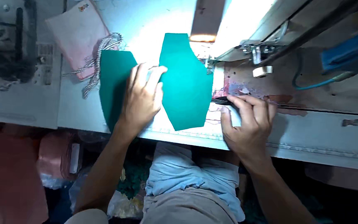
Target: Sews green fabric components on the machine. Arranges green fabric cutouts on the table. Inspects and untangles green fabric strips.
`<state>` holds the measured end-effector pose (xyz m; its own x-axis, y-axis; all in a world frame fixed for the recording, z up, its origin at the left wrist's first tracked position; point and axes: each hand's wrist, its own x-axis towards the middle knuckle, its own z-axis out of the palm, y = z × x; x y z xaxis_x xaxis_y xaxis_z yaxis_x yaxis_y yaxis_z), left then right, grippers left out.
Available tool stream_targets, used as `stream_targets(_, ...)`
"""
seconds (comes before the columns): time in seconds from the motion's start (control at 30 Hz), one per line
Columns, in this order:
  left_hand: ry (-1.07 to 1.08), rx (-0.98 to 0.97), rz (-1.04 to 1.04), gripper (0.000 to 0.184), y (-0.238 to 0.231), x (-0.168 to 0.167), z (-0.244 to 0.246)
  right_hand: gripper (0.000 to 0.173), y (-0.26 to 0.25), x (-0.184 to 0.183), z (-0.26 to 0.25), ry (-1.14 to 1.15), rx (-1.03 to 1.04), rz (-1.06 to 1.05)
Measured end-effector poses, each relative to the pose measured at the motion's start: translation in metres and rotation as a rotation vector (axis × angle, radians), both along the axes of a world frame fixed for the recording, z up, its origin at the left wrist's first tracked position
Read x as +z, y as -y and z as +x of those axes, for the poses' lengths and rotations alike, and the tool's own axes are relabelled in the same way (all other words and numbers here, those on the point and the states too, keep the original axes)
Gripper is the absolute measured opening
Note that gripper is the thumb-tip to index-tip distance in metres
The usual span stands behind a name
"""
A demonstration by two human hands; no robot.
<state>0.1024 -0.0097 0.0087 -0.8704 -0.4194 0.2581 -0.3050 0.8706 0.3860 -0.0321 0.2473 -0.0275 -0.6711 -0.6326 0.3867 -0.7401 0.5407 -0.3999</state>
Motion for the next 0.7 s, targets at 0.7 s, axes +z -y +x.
stream_targets(0.7,0.176,0.14,0.182,0.012,0.013,0.003,0.122,0.02,0.106,0.001,0.081,0.019,0.603,-0.057)
